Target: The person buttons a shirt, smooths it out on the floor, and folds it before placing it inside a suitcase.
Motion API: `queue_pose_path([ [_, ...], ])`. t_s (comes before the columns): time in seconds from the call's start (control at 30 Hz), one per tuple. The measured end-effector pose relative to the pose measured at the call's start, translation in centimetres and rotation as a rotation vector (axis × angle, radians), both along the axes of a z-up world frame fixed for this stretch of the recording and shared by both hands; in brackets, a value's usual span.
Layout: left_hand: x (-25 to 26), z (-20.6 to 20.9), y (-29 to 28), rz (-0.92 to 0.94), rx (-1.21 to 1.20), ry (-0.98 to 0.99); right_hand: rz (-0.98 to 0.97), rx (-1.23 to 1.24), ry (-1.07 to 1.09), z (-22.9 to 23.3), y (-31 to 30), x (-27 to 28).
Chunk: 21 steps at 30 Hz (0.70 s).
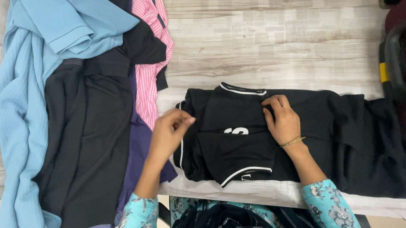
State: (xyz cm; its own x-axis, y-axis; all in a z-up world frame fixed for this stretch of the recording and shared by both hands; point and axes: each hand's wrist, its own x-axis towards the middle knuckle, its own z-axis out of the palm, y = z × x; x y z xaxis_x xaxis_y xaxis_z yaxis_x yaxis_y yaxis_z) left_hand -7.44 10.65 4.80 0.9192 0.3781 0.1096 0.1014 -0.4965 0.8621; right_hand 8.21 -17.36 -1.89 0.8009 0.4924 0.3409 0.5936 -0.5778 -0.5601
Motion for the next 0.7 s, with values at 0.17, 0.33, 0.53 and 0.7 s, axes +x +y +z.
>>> queue_pose_path([
  [0.17, -2.8, 2.9, 4.3, 0.315, 0.115, -0.115, -0.003, 0.001, 0.033, 0.1, 0.0, 0.1],
  [0.33, -7.8, 3.8, 5.9, 0.389, -0.058, -0.350, -0.011, 0.009, 0.049, 0.0, -0.1, 0.0],
  [0.53, -23.1, 6.9, 15.5, 0.875, 0.229, -0.525, -0.010, 0.012, 0.018, -0.3, -0.1, 0.1],
  [0.7, -28.9, 9.8, 14.0, 1.132, 1.043, 0.155, 0.007, 0.001, 0.006, -0.4, -0.1, 0.0],
])
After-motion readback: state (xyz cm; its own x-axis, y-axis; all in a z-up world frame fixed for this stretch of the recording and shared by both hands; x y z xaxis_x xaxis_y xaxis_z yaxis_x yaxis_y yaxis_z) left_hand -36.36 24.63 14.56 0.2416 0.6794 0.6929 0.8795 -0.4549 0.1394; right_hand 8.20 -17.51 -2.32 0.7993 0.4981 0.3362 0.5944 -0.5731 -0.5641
